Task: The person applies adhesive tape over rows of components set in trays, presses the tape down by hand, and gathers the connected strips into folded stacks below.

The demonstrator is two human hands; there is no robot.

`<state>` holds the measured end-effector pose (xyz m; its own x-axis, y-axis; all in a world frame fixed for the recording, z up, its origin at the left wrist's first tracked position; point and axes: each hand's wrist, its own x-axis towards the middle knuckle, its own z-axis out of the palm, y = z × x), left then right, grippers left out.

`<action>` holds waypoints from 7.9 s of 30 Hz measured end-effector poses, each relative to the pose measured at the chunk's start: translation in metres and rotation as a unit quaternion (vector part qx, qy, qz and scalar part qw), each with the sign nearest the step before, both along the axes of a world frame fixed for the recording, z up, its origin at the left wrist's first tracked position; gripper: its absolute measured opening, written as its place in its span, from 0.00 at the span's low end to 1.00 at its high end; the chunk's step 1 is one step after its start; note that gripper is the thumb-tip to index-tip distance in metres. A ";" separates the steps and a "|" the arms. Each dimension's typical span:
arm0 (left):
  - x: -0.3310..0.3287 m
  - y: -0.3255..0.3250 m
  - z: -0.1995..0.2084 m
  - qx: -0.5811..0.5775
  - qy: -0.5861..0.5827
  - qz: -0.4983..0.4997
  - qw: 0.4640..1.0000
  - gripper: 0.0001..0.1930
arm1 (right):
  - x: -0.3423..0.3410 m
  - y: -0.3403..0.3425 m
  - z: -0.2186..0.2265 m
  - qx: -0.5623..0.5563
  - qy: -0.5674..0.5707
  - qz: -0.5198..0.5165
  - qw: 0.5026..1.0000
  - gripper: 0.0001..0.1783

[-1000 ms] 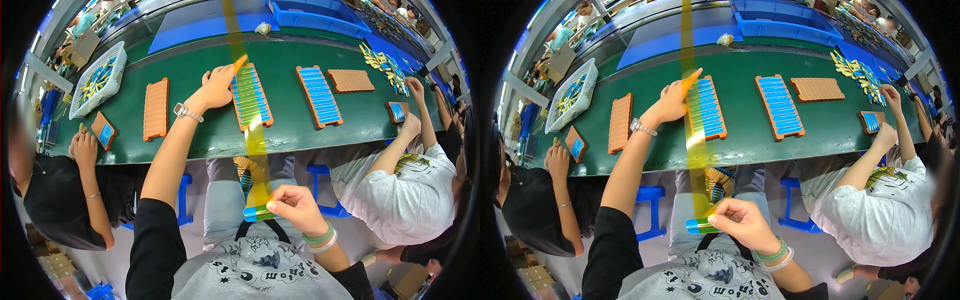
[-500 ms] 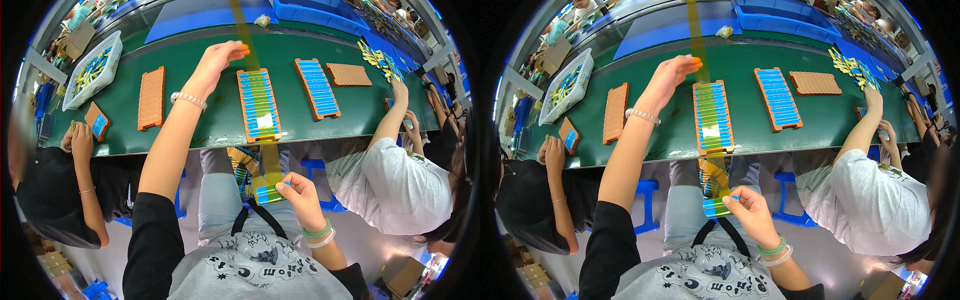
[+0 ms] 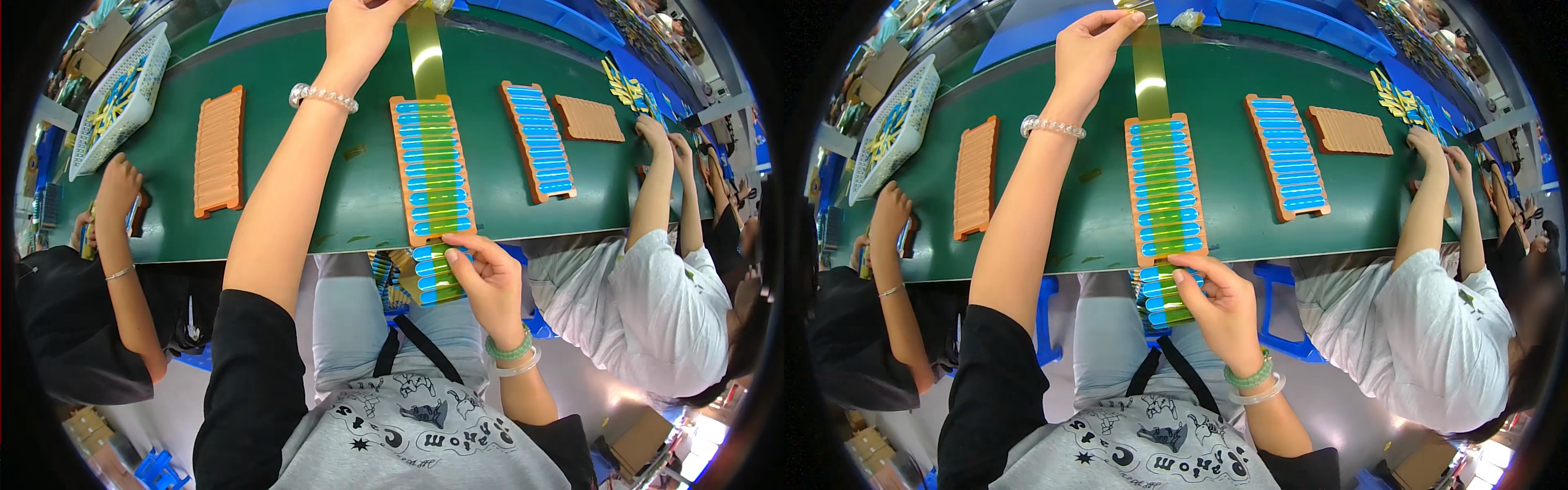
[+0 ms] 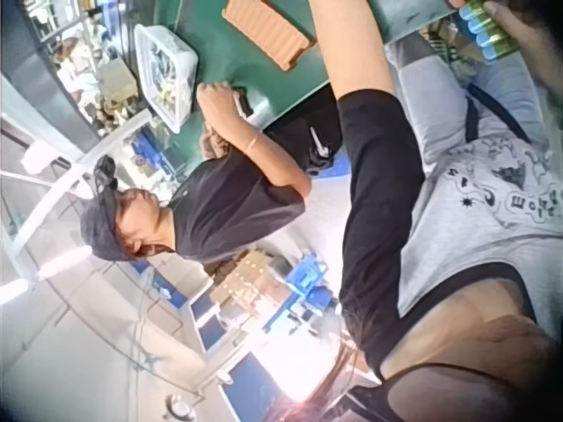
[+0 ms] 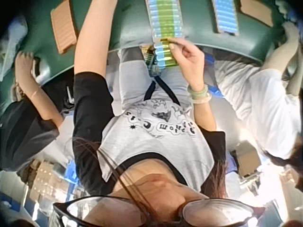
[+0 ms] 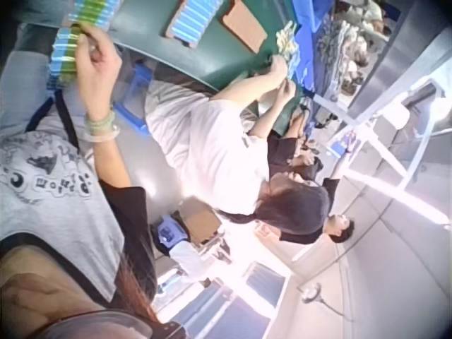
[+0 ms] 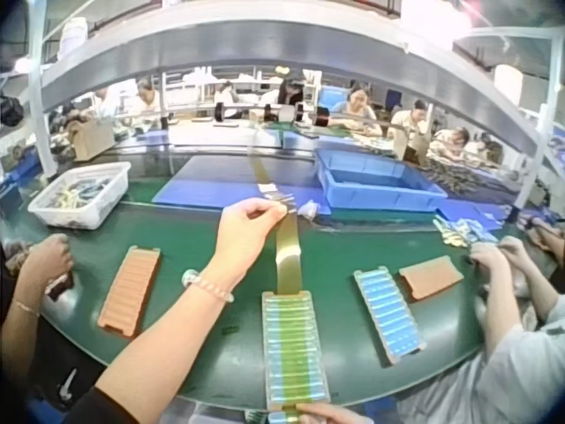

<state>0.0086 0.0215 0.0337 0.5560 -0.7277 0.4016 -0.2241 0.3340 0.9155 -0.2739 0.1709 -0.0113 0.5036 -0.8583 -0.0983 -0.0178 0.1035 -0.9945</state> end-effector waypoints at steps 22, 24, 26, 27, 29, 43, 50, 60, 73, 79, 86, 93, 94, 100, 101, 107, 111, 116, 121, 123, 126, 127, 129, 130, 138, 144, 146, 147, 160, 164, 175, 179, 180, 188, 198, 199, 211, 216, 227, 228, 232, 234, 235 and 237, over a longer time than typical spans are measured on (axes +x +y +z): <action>0.023 0.013 0.007 -0.024 0.097 -0.153 0.983 0.10 | 0.014 0.022 0.021 0.102 -0.027 -0.064 0.992 0.19; 0.022 0.018 0.008 -0.005 0.086 -0.177 0.980 0.10 | -0.004 0.030 0.020 0.172 -0.005 0.057 0.983 0.12; 0.011 0.024 0.008 -0.007 0.058 -0.178 0.982 0.10 | -0.019 0.044 0.026 0.174 -0.015 0.083 0.981 0.09; 0.007 0.029 0.009 -0.007 0.041 -0.175 0.984 0.10 | -0.027 0.050 0.030 0.180 -0.025 0.114 0.977 0.06; 0.006 0.045 0.003 0.017 -0.069 -0.113 0.991 0.12 | -0.041 0.059 0.040 0.178 -0.049 0.118 0.976 0.04; -0.062 0.186 -0.001 0.069 -0.591 -0.178 0.784 0.10 | -0.052 0.061 0.063 0.142 -0.123 0.121 0.975 0.07; -0.074 0.193 0.020 0.043 -0.702 -0.183 0.687 0.16 | -0.051 0.061 0.065 0.106 -0.134 0.124 0.978 0.09; -0.084 0.209 0.012 0.025 -0.470 -0.121 0.874 0.08 | -0.055 0.061 0.056 0.133 -0.174 0.112 0.969 0.05; -0.111 0.208 -0.007 0.050 -0.622 0.028 0.781 0.09 | -0.052 0.062 0.044 0.140 -0.154 0.101 0.973 0.05; -0.123 0.200 -0.045 0.007 -0.607 0.022 0.794 0.10 | -0.057 0.058 0.045 0.144 -0.160 0.103 0.971 0.06; -0.133 0.210 -0.048 -0.001 -0.484 -0.018 0.875 0.22 | -0.056 0.058 0.043 0.147 -0.163 0.108 0.970 0.05; -0.141 0.205 -0.053 -0.008 -0.456 -0.063 0.888 0.27 | -0.054 0.061 0.040 0.149 -0.168 0.110 0.968 0.06; -0.143 0.204 -0.052 -0.008 -0.455 -0.063 0.888 0.27 | -0.054 0.061 0.040 0.149 -0.168 0.109 0.968 0.06; -0.158 0.193 -0.045 0.032 -0.363 -0.104 0.925 0.26 | -0.052 0.060 0.043 0.143 -0.173 0.110 0.968 0.06; -0.157 0.193 -0.043 0.022 -0.328 -0.094 0.940 0.23 | -0.052 0.060 0.043 0.145 -0.174 0.108 0.968 0.06; -0.084 0.167 -0.027 0.060 -0.232 0.078 0.968 0.09 | -0.056 0.059 0.041 0.133 -0.169 0.095 0.972 0.06; -0.049 0.111 0.022 0.183 0.065 -0.070 0.978 0.17 | -0.061 0.058 0.039 0.137 -0.156 0.084 0.975 0.05; -0.033 0.078 0.025 0.219 0.095 -0.101 0.966 0.17 | -0.060 0.060 0.034 0.130 -0.136 0.080 0.979 0.05; -0.029 0.060 0.032 0.134 -0.014 -0.095 0.986 0.15 | -0.054 0.052 0.022 0.172 -0.129 0.026 0.976 0.04; -0.032 0.049 0.035 0.117 -0.042 -0.084 0.989 0.15 | -0.041 0.045 0.023 0.154 -0.130 -0.009 0.979 0.05; -0.026 0.033 0.036 0.147 -0.083 0.000 0.986 0.15 | -0.024 0.028 0.018 0.119 -0.123 -0.025 0.985 0.07; -0.024 0.024 0.030 0.109 -0.088 0.003 0.990 0.15 | -0.020 0.021 0.013 0.063 -0.090 -0.024 0.994 0.09; -0.020 0.014 0.015 0.050 -0.094 0.018 0.994 0.15 | -0.011 0.013 0.008 0.025 -0.061 -0.019 0.998 0.12; -0.019 0.012 0.009 0.053 -0.090 0.018 0.994 0.15 | -0.008 0.009 0.006 0.028 -0.057 -0.019 0.998 0.12; -0.014 0.010 -0.011 0.031 -0.078 0.064 0.994 0.11 | 0.002 -0.007 0.004 -0.015 0.082 0.005 0.997 0.14; -0.008 0.006 -0.016 -0.010 -0.080 0.072 0.994 0.11 | 0.006 -0.009 0.000 -0.061 0.101 -0.004 0.993 0.14; -0.009 0.006 -0.016 -0.009 -0.089 0.084 0.992 0.11 | 0.006 -0.009 -0.001 -0.058 0.095 -0.005 0.994 0.14; -0.009 0.006 -0.016 -0.009 -0.088 0.084 0.993 0.11 | 0.007 -0.009 -0.001 -0.056 0.087 -0.006 0.995 0.14; -0.012 0.006 -0.014 0.009 -0.099 0.090 0.991 0.11 | 0.007 -0.012 0.007 -0.043 0.100 0.004 0.994 0.14; -0.015 0.000 -0.012 -0.009 -0.074 0.060 0.995 0.11 | 0.008 -0.014 0.021 -0.058 0.139 -0.020 0.988 0.12; 0.002 0.013 -0.017 0.044 -0.013 0.001 0.999 0.14 | 0.011 -0.013 0.047 -0.495 0.281 0.095 0.817 0.20; -0.001 0.013 -0.015 0.072 0.005 -0.008 0.997 0.13 | 0.014 -0.028 0.039 -0.522 0.278 0.105 0.800 0.12; 0.000 0.012 -0.014 0.071 0.005 -0.008 0.997 0.13 | 0.017 -0.031 0.039 -0.522 0.278 0.105 0.799 0.12; 0.001 0.015 -0.011 0.051 0.011 -0.004 0.999 0.12 | 0.035 -0.048 0.038 -0.524 0.256 0.087 0.807 0.07; -0.007 0.019 -0.005 0.010 0.019 -0.036 0.999 0.12 | 0.051 -0.066 0.036 -0.541 0.253 0.096 0.797 0.06; -0.005 0.017 -0.012 0.000 -0.005 -0.030 1.000 0.12 | 0.053 -0.070 0.031 -0.539 0.253 0.097 0.798 0.05; -0.005 0.020 -0.008 0.039 -0.048 -0.031 0.998 0.16 | 0.084 -0.096 0.035 -0.542 0.255 0.084 0.796 0.02; -0.007 0.020 -0.014 0.065 -0.105 -0.024 0.992 0.17 | 0.100 -0.120 0.032 -0.550 0.253 0.081 0.792 0.02; -0.004 0.019 -0.017 0.119 -0.124 -0.048 0.984 0.18 | 0.114 -0.148 0.027 -0.574 0.227 0.089 0.782 0.03; -0.003 0.019 -0.017 0.116 -0.128 -0.044 0.984 0.18 | 0.109 -0.150 0.024 -0.566 0.235 0.074 0.787 0.03; -0.004 0.019 -0.013 0.070 -0.100 -0.046 0.991 0.15 | 0.092 -0.160 0.024 -0.523 0.242 0.012 0.817 0.04; -0.006 0.016 -0.009 0.006 0.005 -0.072 0.997 0.12 | 0.090 -0.158 0.025 -0.472 0.202 -0.017 0.858 0.08; -0.009 0.013 -0.006 -0.042 0.047 -0.093 0.994 0.10 | 0.090 -0.157 0.024 -0.358 0.134 -0.013 0.924 0.10; -0.002 0.022 0.001 -0.066 0.076 -0.093 0.991 0.10 | 0.096 -0.147 0.034 -0.162 0.056 0.054 0.984 0.17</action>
